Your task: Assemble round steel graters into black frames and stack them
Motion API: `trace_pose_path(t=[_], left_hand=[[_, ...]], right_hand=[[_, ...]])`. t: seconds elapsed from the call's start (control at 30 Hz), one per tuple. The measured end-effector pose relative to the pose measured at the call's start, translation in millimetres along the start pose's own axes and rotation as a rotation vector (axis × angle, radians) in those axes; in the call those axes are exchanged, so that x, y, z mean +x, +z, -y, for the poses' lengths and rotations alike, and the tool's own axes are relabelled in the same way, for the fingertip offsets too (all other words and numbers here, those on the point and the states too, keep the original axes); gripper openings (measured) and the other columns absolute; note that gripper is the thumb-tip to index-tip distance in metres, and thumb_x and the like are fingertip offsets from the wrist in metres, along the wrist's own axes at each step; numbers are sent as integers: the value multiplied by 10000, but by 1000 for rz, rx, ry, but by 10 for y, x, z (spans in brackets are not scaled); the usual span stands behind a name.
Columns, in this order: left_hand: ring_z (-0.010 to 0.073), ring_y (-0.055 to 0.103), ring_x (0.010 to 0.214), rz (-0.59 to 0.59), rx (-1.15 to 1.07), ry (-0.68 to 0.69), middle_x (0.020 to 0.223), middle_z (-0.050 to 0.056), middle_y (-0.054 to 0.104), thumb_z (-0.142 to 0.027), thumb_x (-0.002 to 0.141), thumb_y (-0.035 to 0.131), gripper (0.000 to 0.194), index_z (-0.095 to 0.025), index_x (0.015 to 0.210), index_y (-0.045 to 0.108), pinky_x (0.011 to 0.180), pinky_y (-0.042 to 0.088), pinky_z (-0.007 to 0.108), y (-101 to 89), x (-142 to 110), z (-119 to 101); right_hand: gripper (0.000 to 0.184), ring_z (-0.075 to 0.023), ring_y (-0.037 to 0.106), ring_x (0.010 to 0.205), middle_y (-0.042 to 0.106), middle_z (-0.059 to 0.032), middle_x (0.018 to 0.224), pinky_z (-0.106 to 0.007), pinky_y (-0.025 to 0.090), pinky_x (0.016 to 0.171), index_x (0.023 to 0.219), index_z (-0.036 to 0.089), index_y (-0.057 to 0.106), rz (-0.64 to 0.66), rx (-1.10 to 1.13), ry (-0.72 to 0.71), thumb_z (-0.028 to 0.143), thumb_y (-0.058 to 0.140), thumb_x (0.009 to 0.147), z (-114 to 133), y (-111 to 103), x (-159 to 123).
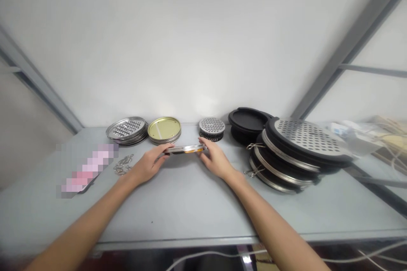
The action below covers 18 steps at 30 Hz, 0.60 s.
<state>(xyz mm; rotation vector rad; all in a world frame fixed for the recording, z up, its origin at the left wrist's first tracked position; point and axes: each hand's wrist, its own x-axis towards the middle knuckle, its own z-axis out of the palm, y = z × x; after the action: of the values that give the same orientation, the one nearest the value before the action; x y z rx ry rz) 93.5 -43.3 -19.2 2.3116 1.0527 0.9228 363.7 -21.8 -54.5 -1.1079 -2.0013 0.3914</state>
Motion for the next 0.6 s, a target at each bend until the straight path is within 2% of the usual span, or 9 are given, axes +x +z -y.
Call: trace_pose_path(t=[0.1,0.2,0.43,0.6], left_hand=[[233,486,1233,1,24,37,1366,65,497,-296,944,439,400,-276,1342,476,1071,357,384,5,1,-11],[256,440,1282,6,69,4,1440,70,408,-329,916,504,450,-294,1362,460,1073,357,400,18,-5,-5],[233,505,1217,103,69,45,1354,49,525,-255,901,536,409,-323,1303,536,1051,381,408,40,-3,58],[250,515,1204,91,77,78,1347,54,535,-248,868,592,411,-328,1270,570,1037,398,420,65,9,84]], right_hand=[[355,-247,634,1028,670,-104,1135,-431,484,927,1170,197,588,58,5,-2,167,554,818,31,-40,13],[333,-249,639,1018,682,-95,1116,-430,485,921,1130,199,619,73,-6,-17,150,563,805,36,-75,18],[447,-277,580,1101,641,-127,1176,-469,450,969,1164,179,618,28,-70,-86,113,598,722,92,-81,16],[529,-237,579,1098,645,-105,1170,-434,446,981,1138,180,635,109,5,-151,-9,497,664,56,-50,46]])
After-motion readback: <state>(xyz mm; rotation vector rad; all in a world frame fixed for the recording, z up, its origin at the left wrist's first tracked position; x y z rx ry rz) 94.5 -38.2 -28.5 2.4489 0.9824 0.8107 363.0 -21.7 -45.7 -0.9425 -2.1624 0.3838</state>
